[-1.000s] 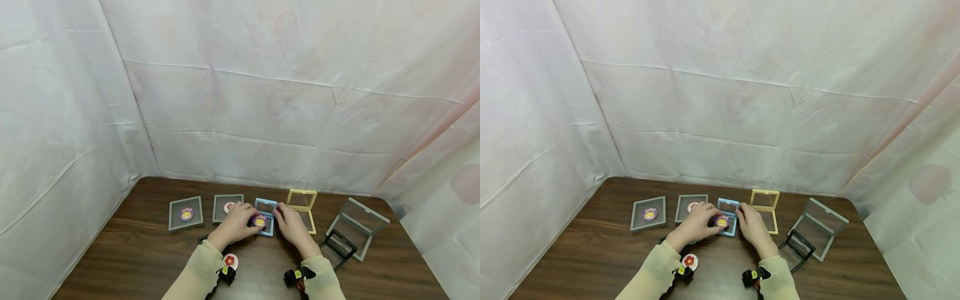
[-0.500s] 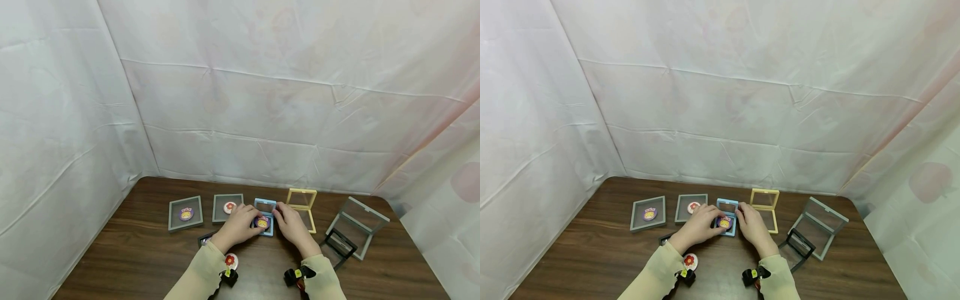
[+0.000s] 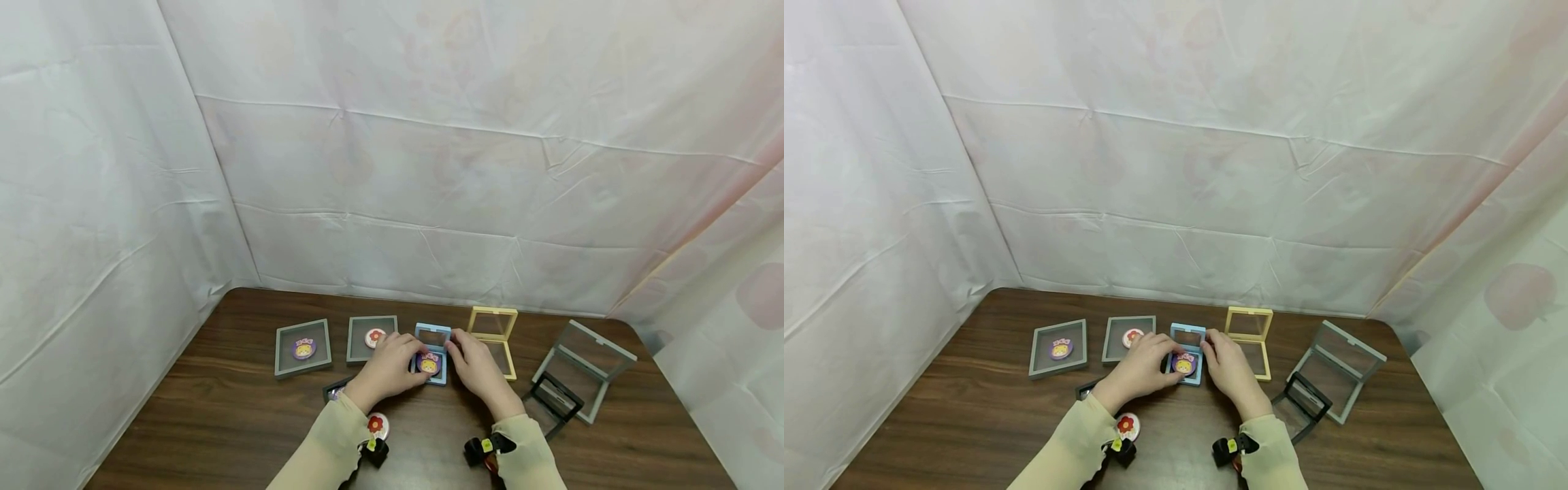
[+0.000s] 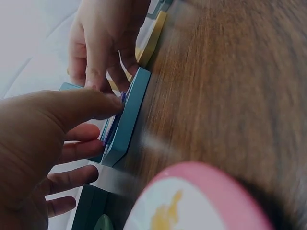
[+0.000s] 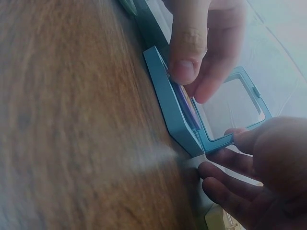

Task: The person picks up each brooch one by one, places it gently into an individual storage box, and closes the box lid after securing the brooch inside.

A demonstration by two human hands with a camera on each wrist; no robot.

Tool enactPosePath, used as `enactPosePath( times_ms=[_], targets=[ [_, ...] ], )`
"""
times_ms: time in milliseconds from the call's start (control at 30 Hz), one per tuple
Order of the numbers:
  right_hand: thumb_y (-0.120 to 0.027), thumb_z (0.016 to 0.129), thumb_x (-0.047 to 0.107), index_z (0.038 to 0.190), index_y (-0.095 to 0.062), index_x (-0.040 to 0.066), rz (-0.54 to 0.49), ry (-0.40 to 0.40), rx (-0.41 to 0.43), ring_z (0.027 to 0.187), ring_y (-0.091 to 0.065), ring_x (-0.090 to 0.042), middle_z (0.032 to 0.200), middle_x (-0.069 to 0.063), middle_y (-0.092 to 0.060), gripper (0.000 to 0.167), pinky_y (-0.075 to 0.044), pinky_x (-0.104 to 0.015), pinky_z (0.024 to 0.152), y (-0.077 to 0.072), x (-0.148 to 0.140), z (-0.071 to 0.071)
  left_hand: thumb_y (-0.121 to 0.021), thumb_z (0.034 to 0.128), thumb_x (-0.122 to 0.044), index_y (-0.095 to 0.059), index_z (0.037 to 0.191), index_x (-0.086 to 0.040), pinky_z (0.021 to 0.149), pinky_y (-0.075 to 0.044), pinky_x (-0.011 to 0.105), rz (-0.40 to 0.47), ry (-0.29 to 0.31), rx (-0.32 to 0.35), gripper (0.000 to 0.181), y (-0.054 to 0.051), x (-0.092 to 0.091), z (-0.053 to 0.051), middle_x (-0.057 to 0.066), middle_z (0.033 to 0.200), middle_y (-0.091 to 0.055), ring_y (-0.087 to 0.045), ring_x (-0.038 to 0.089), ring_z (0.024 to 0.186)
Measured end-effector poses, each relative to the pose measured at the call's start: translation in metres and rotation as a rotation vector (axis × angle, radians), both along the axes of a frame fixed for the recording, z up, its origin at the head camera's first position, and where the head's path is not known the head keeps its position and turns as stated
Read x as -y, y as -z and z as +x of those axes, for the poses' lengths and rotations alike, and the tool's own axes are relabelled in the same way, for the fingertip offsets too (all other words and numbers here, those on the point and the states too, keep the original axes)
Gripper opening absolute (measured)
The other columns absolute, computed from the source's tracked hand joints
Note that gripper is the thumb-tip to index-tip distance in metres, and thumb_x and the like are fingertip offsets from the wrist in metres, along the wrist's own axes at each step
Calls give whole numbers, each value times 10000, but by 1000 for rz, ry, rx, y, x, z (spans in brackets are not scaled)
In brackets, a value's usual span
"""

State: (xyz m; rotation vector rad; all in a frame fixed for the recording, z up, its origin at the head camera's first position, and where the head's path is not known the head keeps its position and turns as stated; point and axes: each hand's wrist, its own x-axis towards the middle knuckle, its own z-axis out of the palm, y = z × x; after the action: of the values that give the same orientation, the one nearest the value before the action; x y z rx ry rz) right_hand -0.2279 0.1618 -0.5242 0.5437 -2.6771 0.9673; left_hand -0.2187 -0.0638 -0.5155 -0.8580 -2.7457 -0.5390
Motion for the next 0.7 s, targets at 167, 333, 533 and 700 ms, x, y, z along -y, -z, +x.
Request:
enactPosePath(
  times_ms=[167,333,533,700],
  targets=[
    [-650,1110,106,1110,-685,101,0,-3,8,931,-694,-235,988,-34,-693,36,-570,-481,798,-1,0,0,-913,887,-384,-799,1187,-180,986,-487,480,-5,4,-2,380,-2,0,0,-39,1184,-759,-659,210,1089],
    [-666,1097,86,1124,-690,84,-5,-1,17,940,-697,-244,991,-51,-695,36,-573,-488,818,0,0,-1,-905,900,-391,-801,1193,-185,955,-478,456,-14,3,3,373,-1,0,0,-45,1186,-759,-658,203,1084],
    [-643,1106,68,1105,-690,99,-11,-2,14,903,-675,-222,966,-39,-682,57,-564,-475,797,-1,1,-1,-900,904,-403,-798,1191,-197,983,-477,475,-18,-17,4,367,1,-2,-1,-56,1184,-756,-657,200,1089],
    [-642,1115,102,1084,-681,75,-8,-4,12,882,-658,-204,952,-33,-674,57,-556,-462,782,-2,1,0,-905,897,-406,-801,1177,-195,965,-481,468,-19,-22,-3,366,1,-2,0,-53,1168,-759,-658,200,1073]
  ],
)
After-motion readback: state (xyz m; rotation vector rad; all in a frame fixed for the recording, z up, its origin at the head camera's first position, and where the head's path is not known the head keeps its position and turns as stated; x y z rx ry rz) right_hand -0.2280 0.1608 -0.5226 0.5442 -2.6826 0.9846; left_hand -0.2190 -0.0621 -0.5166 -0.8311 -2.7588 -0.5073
